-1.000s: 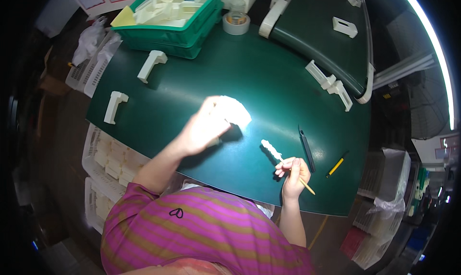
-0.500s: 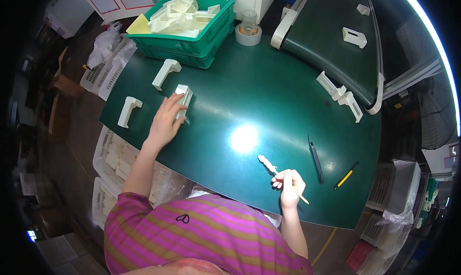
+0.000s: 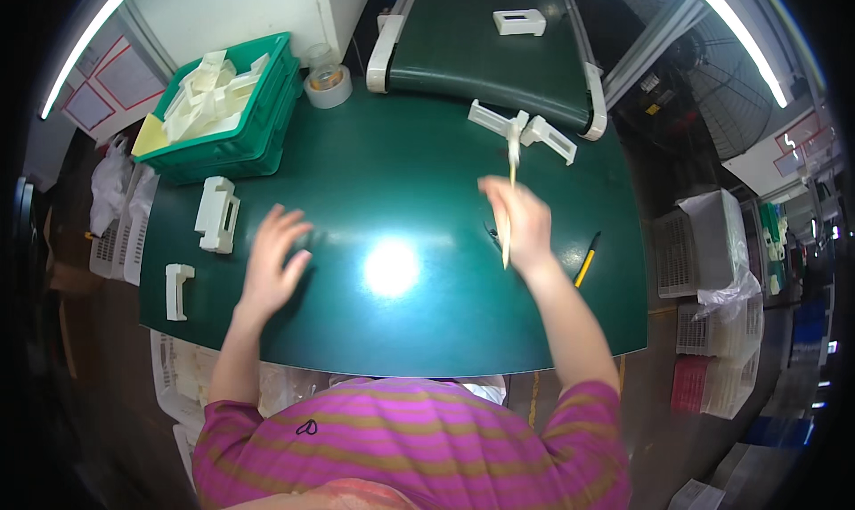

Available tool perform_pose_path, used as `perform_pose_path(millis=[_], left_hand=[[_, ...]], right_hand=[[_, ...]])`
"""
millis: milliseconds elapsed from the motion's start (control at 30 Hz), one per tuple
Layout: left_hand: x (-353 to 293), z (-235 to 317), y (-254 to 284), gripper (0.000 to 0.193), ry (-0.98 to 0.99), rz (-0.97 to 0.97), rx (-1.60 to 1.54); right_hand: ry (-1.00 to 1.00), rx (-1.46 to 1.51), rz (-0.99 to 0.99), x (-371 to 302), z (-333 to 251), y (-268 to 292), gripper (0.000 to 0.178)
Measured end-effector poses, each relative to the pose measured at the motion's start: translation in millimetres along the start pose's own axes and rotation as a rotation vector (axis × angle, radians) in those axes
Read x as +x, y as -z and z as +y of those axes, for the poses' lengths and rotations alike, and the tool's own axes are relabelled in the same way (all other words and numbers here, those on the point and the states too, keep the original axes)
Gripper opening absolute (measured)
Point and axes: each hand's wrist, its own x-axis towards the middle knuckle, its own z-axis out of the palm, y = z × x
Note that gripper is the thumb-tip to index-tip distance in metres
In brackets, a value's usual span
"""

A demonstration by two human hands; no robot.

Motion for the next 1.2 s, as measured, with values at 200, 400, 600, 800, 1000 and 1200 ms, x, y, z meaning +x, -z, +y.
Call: perform_pose_path(millis=[200,400,600,800,1000,1200], left_hand=[[13,81,-66,0.033,-0.238,-0.285,-0.474],[11,83,-86,0.051,0.424,-0.540,-1.677],[20,67,-135,0.060,0.512,-0.631,-2.786],[22,78,-117,0.050,0.678,-0.435,-2.115],[22,76,-124,0.046,0.717,-0.403,-2.114],[20,71,-128,0.045,0.656,-0.367,-2.262]], right_hand=[[0.075,-0.581,0.009,71,132,-43,0.027],[0.014,-0.180,-0.031,64,64,-49,0.014],[0.506,0.079,-0.189,-28,-56,-21,0.029],[-0.030,-0.302,-0.063,-85,-33,9,0.040],[-0.328,-0.602,-0.054,-109,-5,4,0.030],[-0.431,-0.162,-0.023,-97,-18,-6,0.015]])
